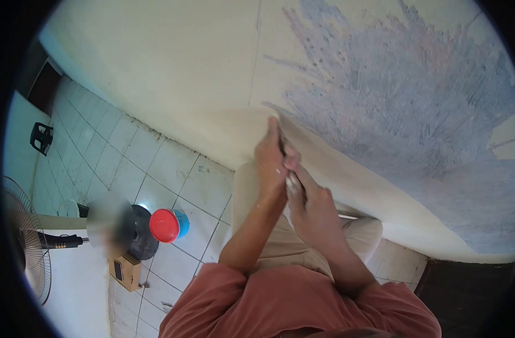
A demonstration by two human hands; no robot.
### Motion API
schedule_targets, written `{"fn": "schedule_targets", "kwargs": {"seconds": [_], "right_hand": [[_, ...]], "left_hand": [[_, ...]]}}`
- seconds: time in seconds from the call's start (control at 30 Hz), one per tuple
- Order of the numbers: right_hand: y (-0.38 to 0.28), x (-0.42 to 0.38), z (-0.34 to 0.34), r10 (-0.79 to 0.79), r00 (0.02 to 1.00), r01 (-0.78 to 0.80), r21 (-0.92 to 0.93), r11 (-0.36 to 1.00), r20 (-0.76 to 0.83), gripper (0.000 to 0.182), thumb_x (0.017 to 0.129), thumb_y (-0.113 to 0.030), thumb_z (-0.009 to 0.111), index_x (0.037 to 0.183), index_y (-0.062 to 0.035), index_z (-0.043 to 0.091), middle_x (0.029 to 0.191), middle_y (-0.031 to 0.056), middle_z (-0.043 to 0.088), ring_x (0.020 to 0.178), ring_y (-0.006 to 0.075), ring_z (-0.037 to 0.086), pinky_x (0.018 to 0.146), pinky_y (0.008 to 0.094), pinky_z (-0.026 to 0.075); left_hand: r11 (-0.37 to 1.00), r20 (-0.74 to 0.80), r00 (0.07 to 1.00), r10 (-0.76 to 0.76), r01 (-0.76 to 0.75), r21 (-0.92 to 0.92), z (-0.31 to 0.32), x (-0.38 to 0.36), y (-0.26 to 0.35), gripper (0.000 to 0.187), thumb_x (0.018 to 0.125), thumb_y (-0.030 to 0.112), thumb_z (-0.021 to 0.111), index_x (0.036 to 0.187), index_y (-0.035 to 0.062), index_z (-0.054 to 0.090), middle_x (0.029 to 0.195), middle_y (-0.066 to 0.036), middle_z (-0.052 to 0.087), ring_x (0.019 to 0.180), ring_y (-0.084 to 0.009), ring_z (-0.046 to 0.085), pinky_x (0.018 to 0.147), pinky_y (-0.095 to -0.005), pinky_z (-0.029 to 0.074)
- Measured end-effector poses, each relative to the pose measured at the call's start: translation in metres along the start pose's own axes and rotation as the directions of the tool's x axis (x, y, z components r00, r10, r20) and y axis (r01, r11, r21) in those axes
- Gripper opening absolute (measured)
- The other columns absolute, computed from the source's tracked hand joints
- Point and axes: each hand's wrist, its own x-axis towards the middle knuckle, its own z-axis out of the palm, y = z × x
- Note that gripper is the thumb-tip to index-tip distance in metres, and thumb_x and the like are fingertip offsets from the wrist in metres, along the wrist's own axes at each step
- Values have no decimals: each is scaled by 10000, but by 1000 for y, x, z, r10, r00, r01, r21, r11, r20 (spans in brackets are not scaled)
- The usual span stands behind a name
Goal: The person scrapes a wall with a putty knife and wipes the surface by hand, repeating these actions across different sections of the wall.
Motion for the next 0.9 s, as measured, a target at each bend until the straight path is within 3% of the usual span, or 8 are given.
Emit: {"fn": "schedule_targets", "kwargs": {"seconds": [0.1, 0.2, 0.3, 0.4, 0.5, 0.7, 0.83, 0.9], "right_hand": [[0, 14, 2, 108, 992, -102, -98, 990, 58, 336, 906, -115, 466, 1197, 51, 492, 668, 249, 541, 555, 310, 559, 578, 377, 430], [-9, 16, 2, 138, 983, -135, -32, 990, 124, 328, 909, -113, 455, 1193, 48, 494, 675, 264, 536, 570, 374, 534, 580, 370, 433], [-9, 0, -6, 250, 964, -254, 40, 966, 89, 320, 912, -112, 449, 1186, 46, 497, 655, 254, 523, 547, 355, 521, 566, 364, 428], [-7, 2, 3, 245, 965, -238, -81, 968, 89, 318, 915, -116, 454, 1183, 48, 498, 610, 225, 496, 506, 259, 504, 537, 349, 413], [3, -9, -8, 140, 990, -141, 24, 990, 21, 318, 917, -121, 460, 1182, 48, 501, 584, 205, 477, 494, 205, 484, 519, 347, 401], [3, -6, -10, 227, 973, -224, -44, 974, 52, 306, 918, -111, 455, 1178, 41, 506, 598, 223, 479, 498, 217, 497, 525, 343, 398], [9, -5, -13, 126, 992, -126, -6, 992, 10, 308, 921, -114, 452, 1191, 25, 504, 618, 228, 498, 519, 260, 513, 550, 338, 412], [10, 12, -2, 138, 989, -133, -81, 988, 57, 311, 921, -120, 452, 1195, 18, 504, 634, 231, 515, 535, 292, 526, 565, 338, 421]], "left_hand": [[997, -127, 992, 21, -30, -67, 5, 8, 5, 525, 932, 466, 444, 579, 79, 414, 448, -10, 382, 372, -113, 358, 380, -242, 281], [975, -64, 998, 11, -25, -222, 2, 10, 7, 475, 953, 426, 421, 589, 125, 367, 441, 10, 307, 341, -107, 261, 364, -246, 243], [992, -72, 996, -59, 51, -114, 17, -9, 9, 473, 944, 439, 434, 599, 122, 370, 442, 5, 313, 343, -106, 274, 361, -244, 248], [983, -40, 998, -52, 44, -179, 6, 3, 1, 465, 940, 436, 447, 610, 116, 376, 443, 2, 318, 346, -105, 284, 362, -242, 256], [994, -62, 998, -28, 22, -106, 19, -12, -4, 451, 936, 428, 463, 630, 104, 391, 448, 0, 329, 345, -98, 286, 363, -235, 261], [989, -60, 998, -22, 13, -144, 21, -9, -11, 491, 937, 443, 447, 600, 89, 403, 459, -18, 369, 361, -115, 331, 374, -251, 290], [1000, -96, 995, 15, -16, -14, 20, -5, -11, 515, 940, 453, 434, 569, 97, 407, 452, -20, 372, 370, -120, 357, 382, -256, 304], [993, -81, 996, 39, -47, -104, 12, 2, -9, 519, 940, 459, 427, 568, 97, 401, 448, -19, 371, 373, -117, 362, 382, -258, 302]]}}
